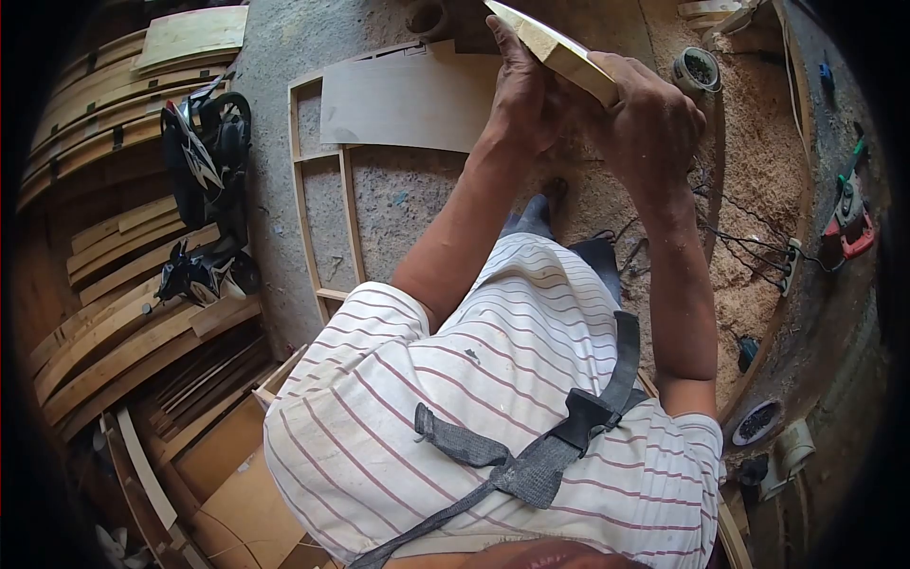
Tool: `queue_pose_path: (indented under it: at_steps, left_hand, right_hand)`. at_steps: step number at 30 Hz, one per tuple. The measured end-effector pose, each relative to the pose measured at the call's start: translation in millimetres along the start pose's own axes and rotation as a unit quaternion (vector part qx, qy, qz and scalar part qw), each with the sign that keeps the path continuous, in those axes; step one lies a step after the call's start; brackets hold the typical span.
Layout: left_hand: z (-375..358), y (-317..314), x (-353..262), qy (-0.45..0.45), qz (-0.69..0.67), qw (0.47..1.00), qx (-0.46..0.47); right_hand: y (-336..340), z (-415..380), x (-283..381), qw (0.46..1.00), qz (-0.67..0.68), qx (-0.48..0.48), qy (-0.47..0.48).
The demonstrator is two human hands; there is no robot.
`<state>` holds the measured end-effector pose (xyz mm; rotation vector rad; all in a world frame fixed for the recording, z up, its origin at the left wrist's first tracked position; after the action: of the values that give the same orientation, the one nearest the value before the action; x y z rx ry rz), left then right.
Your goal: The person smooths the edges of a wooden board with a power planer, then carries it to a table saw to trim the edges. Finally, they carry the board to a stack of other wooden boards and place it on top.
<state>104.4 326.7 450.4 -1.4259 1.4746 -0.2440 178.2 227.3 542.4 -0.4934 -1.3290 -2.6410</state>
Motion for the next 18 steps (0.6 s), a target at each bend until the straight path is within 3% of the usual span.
queue_pose_path:
  at_steps: [8, 11, 14, 18]
  left_hand:
    - [8.1, 15.7, -2.1, 0.001, -0.020, 1.000, 0.022]
    - [10.5, 42.6, 3.3, 0.063, 0.133, 0.988, -0.049]
    - [69.4, 103.1, 24.3, 0.193, -0.001, 0.977, -0.095]
    - [149.9, 125.4, 66.9, 0.233, 0.030, 0.960, -0.154]
  right_hand:
    - [1.5, 0.6, -1.6, 1.000, -0.012, 0.004, 0.001]
    - [18.3, -25.5, -9.7, 1.000, 0.006, -0.013, -0.018]
    - [37.6, -82.7, -13.2, 0.999, 0.004, -0.022, -0.046]
    - [55.8, -188.4, -10.2, 0.989, 0.010, 0.035, -0.141]
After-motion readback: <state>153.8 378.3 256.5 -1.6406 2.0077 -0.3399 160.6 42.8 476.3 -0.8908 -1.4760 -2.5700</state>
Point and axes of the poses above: each hand's wrist, its own z-axis towards the middle knuckle, its own y-axis out of the back of the hand, x = y × z, the point moved 6 cm from there along z, towards the middle knuckle, and after that the axes turned 13 degrees about y, right-handed, at the moved point
